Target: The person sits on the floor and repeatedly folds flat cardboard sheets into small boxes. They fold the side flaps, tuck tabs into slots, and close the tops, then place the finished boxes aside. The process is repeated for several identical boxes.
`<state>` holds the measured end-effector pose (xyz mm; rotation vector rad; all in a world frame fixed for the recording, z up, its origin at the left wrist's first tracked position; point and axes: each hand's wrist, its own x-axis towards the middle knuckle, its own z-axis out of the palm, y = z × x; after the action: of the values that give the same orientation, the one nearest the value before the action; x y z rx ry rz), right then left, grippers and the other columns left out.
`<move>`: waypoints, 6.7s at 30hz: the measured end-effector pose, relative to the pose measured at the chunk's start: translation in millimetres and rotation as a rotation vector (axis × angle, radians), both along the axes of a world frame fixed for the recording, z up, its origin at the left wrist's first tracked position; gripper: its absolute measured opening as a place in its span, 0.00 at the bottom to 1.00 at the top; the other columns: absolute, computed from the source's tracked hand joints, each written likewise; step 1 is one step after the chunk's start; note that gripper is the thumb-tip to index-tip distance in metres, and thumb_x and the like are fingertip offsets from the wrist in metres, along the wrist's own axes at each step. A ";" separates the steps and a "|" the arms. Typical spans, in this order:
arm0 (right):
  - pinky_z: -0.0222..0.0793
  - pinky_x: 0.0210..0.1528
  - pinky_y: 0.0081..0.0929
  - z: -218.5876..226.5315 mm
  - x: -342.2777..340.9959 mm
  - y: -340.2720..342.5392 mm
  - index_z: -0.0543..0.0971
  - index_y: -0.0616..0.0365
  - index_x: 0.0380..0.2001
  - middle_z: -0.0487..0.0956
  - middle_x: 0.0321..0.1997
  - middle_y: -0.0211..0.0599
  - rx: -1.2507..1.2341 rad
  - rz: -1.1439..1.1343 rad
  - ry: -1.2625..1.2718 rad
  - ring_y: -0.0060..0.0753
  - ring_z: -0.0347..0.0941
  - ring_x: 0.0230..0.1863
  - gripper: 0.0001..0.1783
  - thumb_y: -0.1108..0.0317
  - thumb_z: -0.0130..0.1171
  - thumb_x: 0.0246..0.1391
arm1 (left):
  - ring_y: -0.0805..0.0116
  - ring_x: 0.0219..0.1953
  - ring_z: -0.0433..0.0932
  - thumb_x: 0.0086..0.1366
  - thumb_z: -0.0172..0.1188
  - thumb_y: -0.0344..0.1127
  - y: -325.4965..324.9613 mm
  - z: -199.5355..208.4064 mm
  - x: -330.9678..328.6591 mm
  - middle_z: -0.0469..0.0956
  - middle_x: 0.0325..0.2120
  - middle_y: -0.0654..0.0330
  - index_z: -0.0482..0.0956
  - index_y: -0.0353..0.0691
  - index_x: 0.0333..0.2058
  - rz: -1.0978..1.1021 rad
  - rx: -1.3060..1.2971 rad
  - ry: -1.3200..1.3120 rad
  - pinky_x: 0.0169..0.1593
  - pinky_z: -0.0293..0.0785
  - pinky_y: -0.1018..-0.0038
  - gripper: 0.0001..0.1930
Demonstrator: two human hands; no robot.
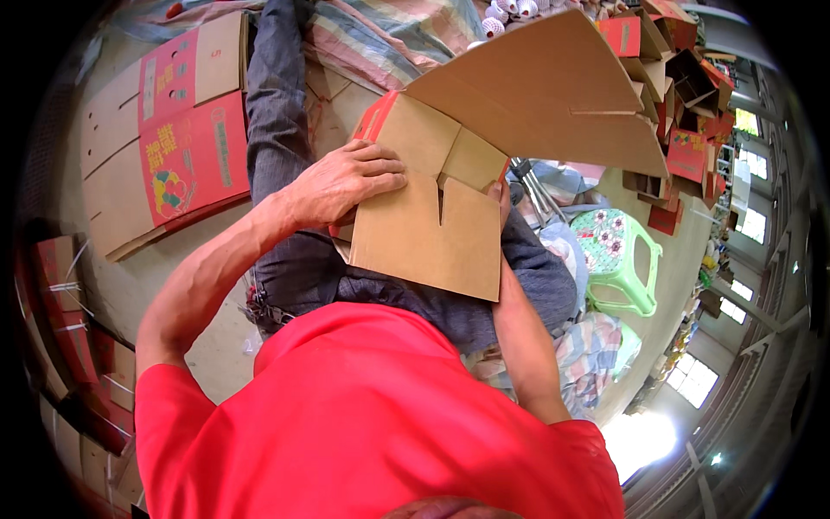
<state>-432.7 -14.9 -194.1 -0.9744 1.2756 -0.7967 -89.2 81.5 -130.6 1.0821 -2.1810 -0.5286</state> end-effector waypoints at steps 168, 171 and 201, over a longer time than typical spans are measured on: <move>0.75 0.61 0.34 174.6 80.1 -130.7 0.81 0.59 0.60 0.86 0.53 0.38 -0.263 1.274 0.744 0.30 0.81 0.54 0.34 0.65 0.79 0.48 | 0.55 0.53 0.85 0.68 0.66 0.32 -49.3 -10.0 8.4 0.86 0.49 0.48 0.77 0.33 0.59 0.034 0.423 0.677 0.57 0.77 0.63 0.22; 0.76 0.59 0.33 178.0 84.7 -121.0 0.80 0.59 0.62 0.87 0.52 0.38 -0.247 1.238 0.822 0.31 0.82 0.53 0.35 0.67 0.78 0.49 | 0.53 0.49 0.85 0.65 0.69 0.36 -41.0 -8.0 4.3 0.86 0.44 0.47 0.78 0.33 0.54 0.200 0.417 0.627 0.54 0.77 0.61 0.22; 0.76 0.63 0.40 178.5 39.7 -32.2 0.81 0.64 0.59 0.84 0.59 0.51 -0.608 0.987 0.955 0.53 0.82 0.59 0.35 0.68 0.81 0.46 | 0.54 0.39 0.89 0.57 0.68 0.35 -62.4 86.0 -50.8 0.87 0.31 0.52 0.86 0.41 0.29 0.112 0.135 -0.352 0.39 0.82 0.60 0.06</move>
<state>-393.0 -47.1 -15.6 -2.3984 1.0630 0.1550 -139.9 19.1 -44.6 1.4531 -2.3915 -0.4678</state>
